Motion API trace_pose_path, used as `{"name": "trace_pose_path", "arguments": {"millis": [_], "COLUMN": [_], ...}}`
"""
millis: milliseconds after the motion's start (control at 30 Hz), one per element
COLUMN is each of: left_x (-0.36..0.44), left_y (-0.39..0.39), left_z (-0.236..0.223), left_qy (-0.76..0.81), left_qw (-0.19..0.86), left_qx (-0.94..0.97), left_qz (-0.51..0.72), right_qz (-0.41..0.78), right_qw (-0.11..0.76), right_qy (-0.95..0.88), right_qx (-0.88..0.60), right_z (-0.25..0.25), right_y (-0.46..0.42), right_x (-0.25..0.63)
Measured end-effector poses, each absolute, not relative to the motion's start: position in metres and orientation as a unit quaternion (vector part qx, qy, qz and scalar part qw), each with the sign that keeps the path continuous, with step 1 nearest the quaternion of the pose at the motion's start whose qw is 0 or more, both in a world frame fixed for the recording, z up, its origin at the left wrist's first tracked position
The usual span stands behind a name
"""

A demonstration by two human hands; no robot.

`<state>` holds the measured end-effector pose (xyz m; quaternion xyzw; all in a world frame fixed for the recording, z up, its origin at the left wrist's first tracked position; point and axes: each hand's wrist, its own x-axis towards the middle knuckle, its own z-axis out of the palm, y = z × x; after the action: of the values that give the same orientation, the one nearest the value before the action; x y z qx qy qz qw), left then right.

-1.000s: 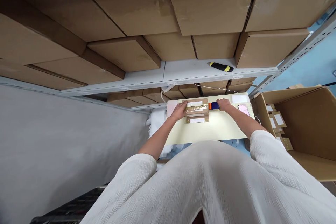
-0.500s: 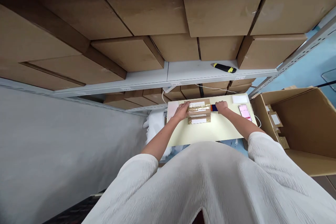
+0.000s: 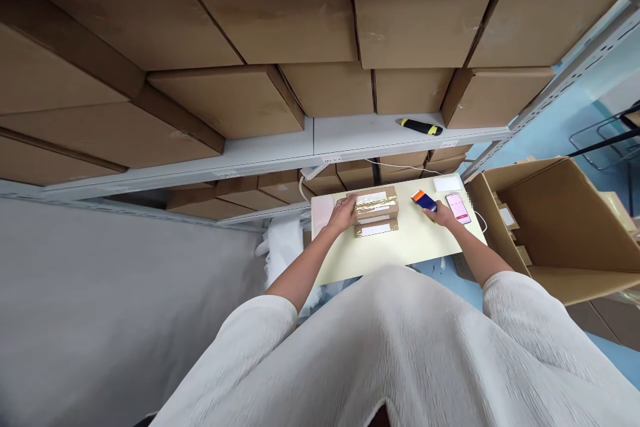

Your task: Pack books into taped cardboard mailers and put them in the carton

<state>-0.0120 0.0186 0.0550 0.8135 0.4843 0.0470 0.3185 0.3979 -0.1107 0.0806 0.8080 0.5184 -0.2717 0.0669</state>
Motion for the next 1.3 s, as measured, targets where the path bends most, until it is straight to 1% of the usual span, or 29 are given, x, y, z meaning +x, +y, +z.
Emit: {"name": "trace_pose_path", "arguments": {"millis": [100,267,400,500,567,667,767,800,867,933,1000,1067,1133,1233,1300], "left_x": [-0.014,-0.016,-0.016,-0.017,-0.018,-0.019,-0.011,-0.007,0.004,0.012,0.014,0.01,0.003,0.0,0.006], "left_y": [0.019,0.018,0.017,0.015,0.014,0.012,0.005,0.002,-0.004,-0.009,-0.012,-0.013,-0.012,-0.006,0.001], "left_z": [0.053,0.051,0.052,0.056,0.06,0.063,0.063,0.063,0.06,0.057,0.052,0.048,0.045,0.044,0.047], "left_qy": [0.474,0.469,0.466,0.473,0.478,0.48,0.471,0.459,0.423,0.39,0.394,0.43,0.466,0.516,0.559], "left_qw": [0.32,0.321,0.313,0.302,0.295,0.285,0.263,0.258,0.261,0.272,0.281,0.286,0.291,0.314,0.347], "left_qx": [0.819,0.822,0.827,0.827,0.828,0.83,0.842,0.85,0.867,0.879,0.875,0.857,0.835,0.796,0.748], "left_qz": [0.046,0.043,0.032,0.02,0.015,0.012,0.021,0.022,0.014,-0.002,-0.01,-0.008,0.001,0.038,0.087], "right_qz": [-0.281,-0.221,-0.231,-0.221,-0.195,-0.138,-0.106,-0.11,-0.121,-0.133,-0.14,-0.147,-0.154,-0.172,-0.215], "right_qw": [0.054,0.083,0.092,0.082,0.055,-0.032,-0.13,-0.146,-0.133,-0.092,-0.06,-0.045,-0.048,-0.074,-0.104], "right_qy": [0.487,0.502,0.487,0.495,0.492,0.502,0.594,0.634,0.703,0.763,0.782,0.775,0.754,0.694,0.63], "right_qx": [0.825,0.832,0.837,0.837,0.847,0.853,0.787,0.751,0.688,0.626,0.604,0.613,0.637,0.695,0.739], "right_z": [0.076,0.066,0.051,0.037,0.03,0.027,0.034,0.039,0.048,0.055,0.058,0.059,0.058,0.058,0.06], "right_y": [-0.119,-0.128,-0.136,-0.143,-0.146,-0.141,-0.12,-0.11,-0.089,-0.071,-0.062,-0.061,-0.064,-0.065,-0.059], "right_x": [0.391,0.369,0.357,0.356,0.355,0.342,0.313,0.3,0.274,0.254,0.244,0.247,0.258,0.274,0.279]}}
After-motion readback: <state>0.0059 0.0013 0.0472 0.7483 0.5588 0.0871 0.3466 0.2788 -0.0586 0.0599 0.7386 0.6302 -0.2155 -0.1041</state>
